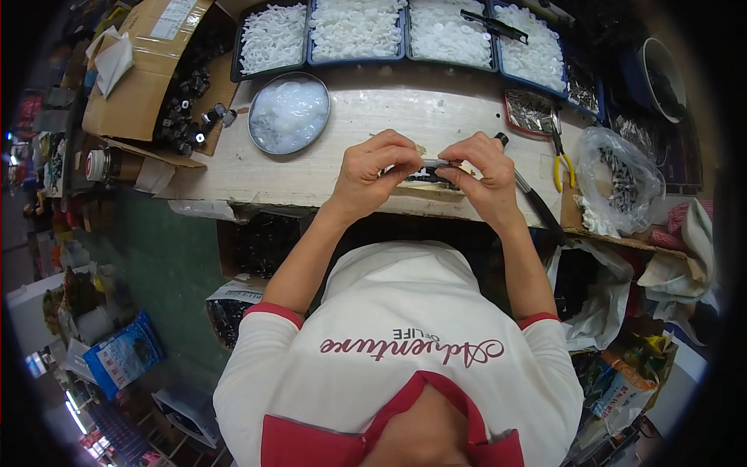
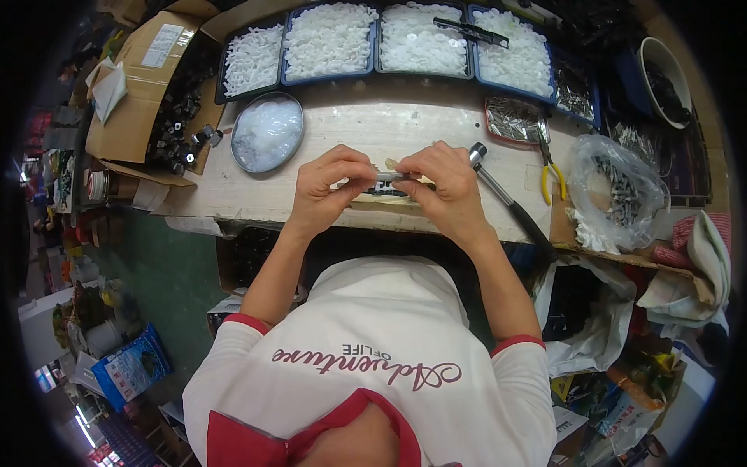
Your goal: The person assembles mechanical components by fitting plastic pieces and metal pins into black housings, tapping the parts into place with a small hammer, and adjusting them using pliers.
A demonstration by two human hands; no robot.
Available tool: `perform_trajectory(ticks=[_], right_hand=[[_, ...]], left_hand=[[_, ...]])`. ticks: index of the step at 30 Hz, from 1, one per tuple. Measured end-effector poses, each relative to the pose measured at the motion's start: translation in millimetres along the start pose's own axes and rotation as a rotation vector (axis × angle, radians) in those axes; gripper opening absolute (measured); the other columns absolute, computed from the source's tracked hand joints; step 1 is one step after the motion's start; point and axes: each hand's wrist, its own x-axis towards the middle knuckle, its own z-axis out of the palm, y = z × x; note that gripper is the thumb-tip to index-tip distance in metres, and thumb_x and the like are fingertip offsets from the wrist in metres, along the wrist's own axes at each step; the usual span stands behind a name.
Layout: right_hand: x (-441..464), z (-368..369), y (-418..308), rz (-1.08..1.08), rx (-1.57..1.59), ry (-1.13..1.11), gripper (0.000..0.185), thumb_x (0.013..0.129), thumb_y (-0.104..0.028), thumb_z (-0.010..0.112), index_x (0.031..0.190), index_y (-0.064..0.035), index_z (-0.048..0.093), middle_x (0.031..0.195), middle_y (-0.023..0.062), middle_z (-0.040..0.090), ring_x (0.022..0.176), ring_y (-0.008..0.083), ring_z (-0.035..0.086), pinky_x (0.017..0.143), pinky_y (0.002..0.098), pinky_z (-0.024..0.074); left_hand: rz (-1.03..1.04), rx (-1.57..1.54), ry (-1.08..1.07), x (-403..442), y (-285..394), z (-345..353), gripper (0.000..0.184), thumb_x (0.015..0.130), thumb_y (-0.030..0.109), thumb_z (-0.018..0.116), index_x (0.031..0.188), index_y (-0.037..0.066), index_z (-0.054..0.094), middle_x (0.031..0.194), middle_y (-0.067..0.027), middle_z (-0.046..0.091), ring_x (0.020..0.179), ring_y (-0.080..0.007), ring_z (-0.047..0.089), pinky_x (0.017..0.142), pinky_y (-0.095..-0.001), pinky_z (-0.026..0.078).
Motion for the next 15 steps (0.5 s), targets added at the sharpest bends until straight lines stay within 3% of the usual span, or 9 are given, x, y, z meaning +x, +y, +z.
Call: perform_trajectory(ticks=[7,9,15], right_hand=[[-24,-12,18,0.107,-0.134,-0.047,0.015,0.068,-0.006,0.068,0.082,-0.0059,0.062,0.075,0.0016,0.059,0.072,0.0167,0.052,0.069,0.0307,0.0312],[-33,-16,23,0.142,-0.155,-0.064,0.015,0.068,-0.006,0.068,0.082,-0.0059,0.062,0.074,0.0018,0.058,0.072,0.0168,0.052,0.07,0.0313,0.0307],[-39,-11,26,0.177,-0.211,-0.111,0.015,0.069,-0.008,0.068,0.082,-0.0063,0.062,0.073,0.0023,0.057,0.073,0.0174,0.051,0.071,0.0322,0.0294]], left_hand=[[-0.031,0.282,-0.029,-7,-14,2,0.027,0.063,0.004,0.073,0.09,0.005,0.065,0.091,-0.0048,0.061,0.089,-0.0217,0.053,0.077,-0.0317,0.042],[-0.135,0.369,-0.019,-17,-23,6,0.029,0.063,0.01,0.074,0.091,0.007,0.066,0.094,-0.0026,0.06,0.095,-0.0206,0.049,0.082,-0.0329,0.036],[-0.139,0.515,0.015,-21,-29,27,0.029,0.062,0.011,0.074,0.09,0.01,0.066,0.096,-0.0007,0.058,0.099,-0.0187,0.046,0.085,-0.0342,0.027]])
